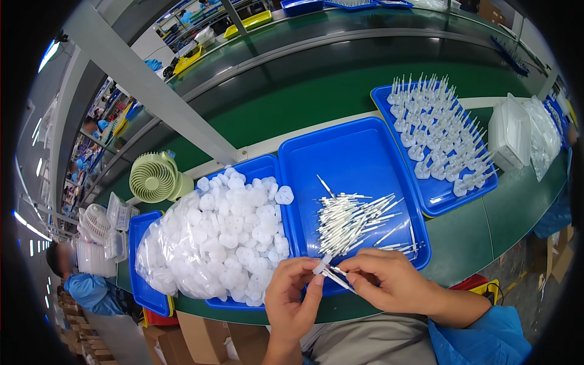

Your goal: The person inserts white plastic sticks into white plastic caps by hand. They pick up a cap and a stick, fit them together, and place the assembled unit into a blue tray. The process is repeated continuously throughout the clip.

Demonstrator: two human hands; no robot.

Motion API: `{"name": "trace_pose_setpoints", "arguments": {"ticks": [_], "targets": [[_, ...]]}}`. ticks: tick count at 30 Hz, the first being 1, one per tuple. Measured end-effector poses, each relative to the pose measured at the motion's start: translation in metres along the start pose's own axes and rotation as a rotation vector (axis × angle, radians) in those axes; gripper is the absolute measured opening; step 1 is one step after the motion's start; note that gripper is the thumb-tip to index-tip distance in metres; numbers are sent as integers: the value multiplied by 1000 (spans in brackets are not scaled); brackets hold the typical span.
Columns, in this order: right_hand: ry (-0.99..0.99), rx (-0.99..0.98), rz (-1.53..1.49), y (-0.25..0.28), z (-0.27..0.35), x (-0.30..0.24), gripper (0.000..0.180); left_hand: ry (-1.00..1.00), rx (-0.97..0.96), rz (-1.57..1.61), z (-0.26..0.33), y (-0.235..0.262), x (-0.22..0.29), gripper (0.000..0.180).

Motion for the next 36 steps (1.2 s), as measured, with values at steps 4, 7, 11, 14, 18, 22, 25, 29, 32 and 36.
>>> {"name": "trace_pose_setpoints", "arguments": {"ticks": [4,7,11,14,18,22,25,29,32,36], "targets": [[-3,-50,55,-2,-1,-1,19,2,4,-10,1,1,4,25],[6,-25,65,0,0,-1,18,0,-31,-34,0,0,0,29],[37,22,59,1,0,0,18,33,-63,4,-2,-3,-1,33],[66,-3,117,1,-1,-4,19,1,-32,-40,-2,-7,7,27],[151,0,171,1,-1,-10,17,-32,7,-124,-3,-5,1,30],[93,43,127,4,1,-6,12,-44,9,-158,-3,-7,3,28],[57,13,109,3,0,-6,11,-20,-4,-123,-2,-6,-1,26],[-4,24,51,2,2,-2,12,26,-29,-56,-2,-5,-5,25],[43,41,128,-2,4,-7,12,-26,-5,-126,-1,-7,0,24],[170,-31,331,-8,2,-13,11,-102,16,-354,-2,-12,7,21]]}}
Point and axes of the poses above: each hand's wrist, its own z-axis away from the middle knuckle, its own y-axis out of the back of the hand, x = y × z, the point moved 10 cm from there along -z, towards the middle knuckle, and after that the axes turned 13 degrees about y, right-handed, at the moved point
